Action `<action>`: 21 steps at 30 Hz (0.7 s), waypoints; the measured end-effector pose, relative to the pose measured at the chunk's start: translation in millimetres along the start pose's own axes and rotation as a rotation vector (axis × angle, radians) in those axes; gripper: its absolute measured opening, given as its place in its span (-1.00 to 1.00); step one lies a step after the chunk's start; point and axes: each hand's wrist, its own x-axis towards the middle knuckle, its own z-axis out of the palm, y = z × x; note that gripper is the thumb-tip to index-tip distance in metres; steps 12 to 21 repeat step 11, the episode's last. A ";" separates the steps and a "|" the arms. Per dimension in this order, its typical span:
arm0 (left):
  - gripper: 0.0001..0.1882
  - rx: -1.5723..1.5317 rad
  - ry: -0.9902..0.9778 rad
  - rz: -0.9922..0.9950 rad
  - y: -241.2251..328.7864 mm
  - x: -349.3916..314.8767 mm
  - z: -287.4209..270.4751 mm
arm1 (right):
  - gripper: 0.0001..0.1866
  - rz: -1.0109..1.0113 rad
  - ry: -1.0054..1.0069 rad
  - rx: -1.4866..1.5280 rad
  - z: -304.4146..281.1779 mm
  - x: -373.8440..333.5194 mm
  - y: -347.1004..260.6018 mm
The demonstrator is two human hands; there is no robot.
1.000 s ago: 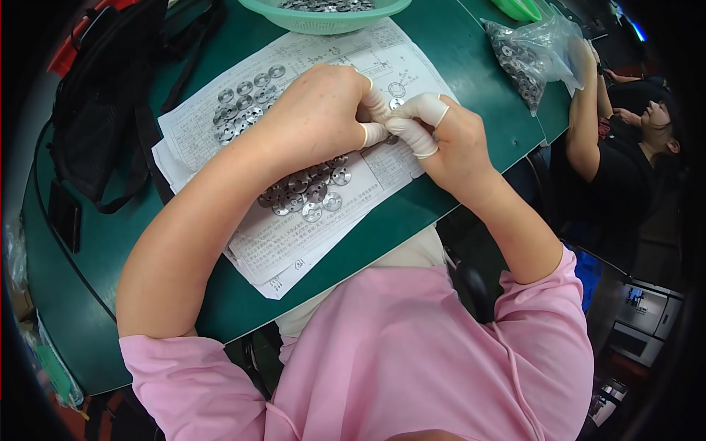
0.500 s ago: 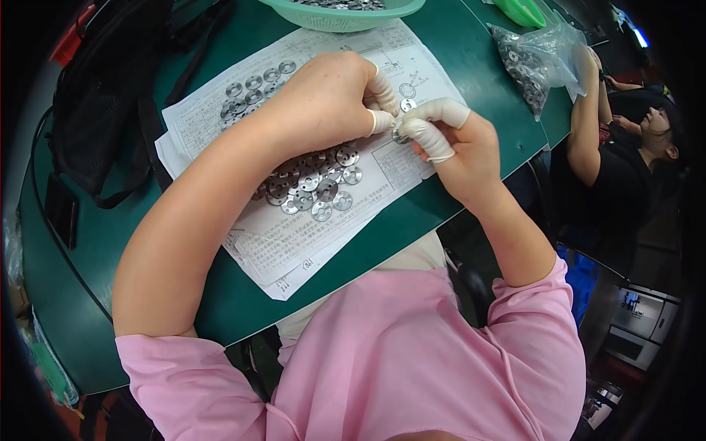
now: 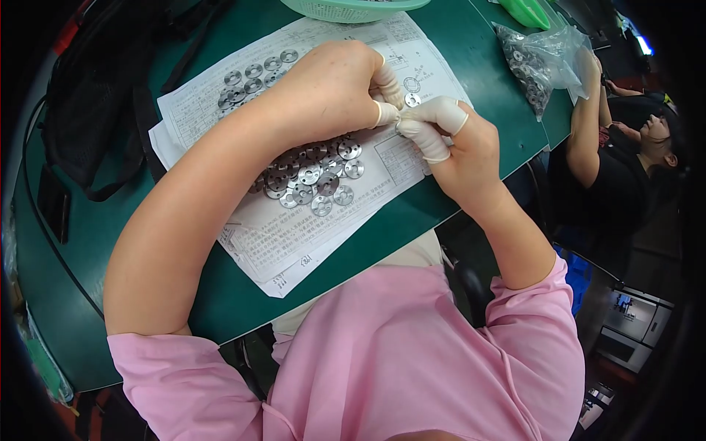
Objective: Manually picking small metal components and placing them into a plastic bag.
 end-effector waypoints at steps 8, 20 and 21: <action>-0.80 -0.012 0.006 -0.021 1.1 -1.0 2.3 | -0.90 0.036 -0.008 -0.012 0.4 1.6 0.3; -0.79 -0.043 0.028 0.000 1.5 -1.4 0.5 | -0.90 0.059 0.002 -0.019 2.2 1.1 0.5; -0.79 -0.043 0.028 0.000 1.5 -1.4 0.5 | -0.90 0.059 0.002 -0.019 2.2 1.1 0.5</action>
